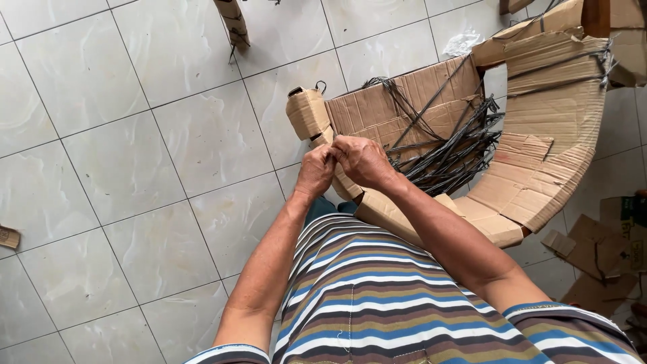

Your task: Binding a chair frame with black plastic or rattan strips over protective cardboard.

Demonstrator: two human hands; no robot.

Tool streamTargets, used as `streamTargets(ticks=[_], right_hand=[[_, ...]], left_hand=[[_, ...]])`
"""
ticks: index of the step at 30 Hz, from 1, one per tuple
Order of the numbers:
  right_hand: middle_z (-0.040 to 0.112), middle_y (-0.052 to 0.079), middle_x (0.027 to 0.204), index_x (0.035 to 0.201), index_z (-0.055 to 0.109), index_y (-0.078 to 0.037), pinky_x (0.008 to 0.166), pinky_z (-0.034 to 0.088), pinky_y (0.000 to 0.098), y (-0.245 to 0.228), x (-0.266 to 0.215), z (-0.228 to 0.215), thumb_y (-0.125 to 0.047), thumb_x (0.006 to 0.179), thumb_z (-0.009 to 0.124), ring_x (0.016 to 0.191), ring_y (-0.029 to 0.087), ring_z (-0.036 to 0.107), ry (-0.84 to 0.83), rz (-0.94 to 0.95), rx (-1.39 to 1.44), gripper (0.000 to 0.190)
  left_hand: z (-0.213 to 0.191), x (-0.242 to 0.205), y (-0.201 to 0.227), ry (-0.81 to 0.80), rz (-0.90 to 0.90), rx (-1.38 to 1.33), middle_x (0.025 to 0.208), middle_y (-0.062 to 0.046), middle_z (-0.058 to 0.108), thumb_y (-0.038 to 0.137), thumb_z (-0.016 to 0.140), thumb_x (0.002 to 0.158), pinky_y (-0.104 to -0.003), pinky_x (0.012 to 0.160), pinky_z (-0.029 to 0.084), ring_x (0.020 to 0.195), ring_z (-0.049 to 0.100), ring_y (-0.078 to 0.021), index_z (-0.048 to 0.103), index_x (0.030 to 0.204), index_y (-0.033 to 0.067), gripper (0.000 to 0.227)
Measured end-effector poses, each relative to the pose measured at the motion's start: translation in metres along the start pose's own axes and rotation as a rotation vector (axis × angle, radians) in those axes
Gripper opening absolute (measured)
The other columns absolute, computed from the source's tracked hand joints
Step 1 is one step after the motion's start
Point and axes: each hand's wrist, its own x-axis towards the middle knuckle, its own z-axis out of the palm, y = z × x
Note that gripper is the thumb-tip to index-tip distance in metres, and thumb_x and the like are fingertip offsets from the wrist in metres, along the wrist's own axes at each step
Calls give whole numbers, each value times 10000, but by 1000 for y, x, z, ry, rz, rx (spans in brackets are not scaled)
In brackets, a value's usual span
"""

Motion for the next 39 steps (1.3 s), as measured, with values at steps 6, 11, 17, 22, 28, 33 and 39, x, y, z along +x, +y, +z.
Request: streamTargets(ticks=[6, 11, 17, 22, 28, 33, 39], right_hand=[[616, 119, 854, 1269, 639, -175, 709, 600, 346, 15, 10, -16, -345, 1096, 521, 867, 199, 613, 149, 132, 563, 270], [682, 140, 736, 1097, 706, -99, 613, 540, 389, 28, 22, 13, -151, 987, 676, 707, 215, 647, 50, 32, 448, 125], [662, 73, 645, 857, 690, -86, 567, 520, 281, 35, 28, 21, -157, 994, 709, 623, 152, 663, 200, -19, 476, 156], [660, 68, 641, 852, 683, -93, 581, 517, 277, 35, 19, 20, -178, 1005, 722, 605, 159, 661, 245, -58, 471, 179], [651, 34, 687, 944, 687, -72, 585, 490, 217, 70, 9, 34, -211, 1068, 632, 628, 89, 605, 286, 153, 713, 195], [745, 88, 820, 983, 752, -126, 611, 496, 349, 104, 12, 46, -233, 981, 712, 719, 195, 697, 253, 330, 406, 114], [554, 102, 1314, 1407, 507, -180, 927, 559, 516, -2, -5, 3, -74, 961, 581, 1197, 382, 631, 86, -109, -1, 464]], left_hand=[[-7, 3, 10, 0, -67, -20, 802, -60, 731, 375, 594, 1058, -412, 877, 556, 903, 714, -296, 695, 750, 162, 387], [-9, 1, 17, -3, -64, 5, 791, -76, 721, 377, 561, 1071, -416, 867, 559, 886, 717, -295, 699, 766, 165, 396], [-27, 3, 31, 40, -50, -109, 874, -129, 735, 281, 602, 1061, -442, 933, 537, 962, 717, -308, 748, 962, 116, 241], [-28, 0, 23, 43, -131, -254, 869, -37, 739, 275, 668, 1034, -282, 845, 588, 829, 692, -96, 797, 1113, 194, 171], [-18, 6, 2, 88, -217, -304, 821, -40, 746, 288, 725, 998, -241, 765, 615, 763, 709, -85, 816, 1079, 169, 170], [-19, 8, 15, 108, -304, -288, 715, -88, 748, 286, 725, 992, -242, 698, 624, 672, 695, -94, 801, 918, 75, 236], [-21, 8, 14, 119, -276, -329, 687, -83, 726, 233, 716, 1000, -241, 675, 623, 653, 677, -93, 779, 887, 39, 233]])
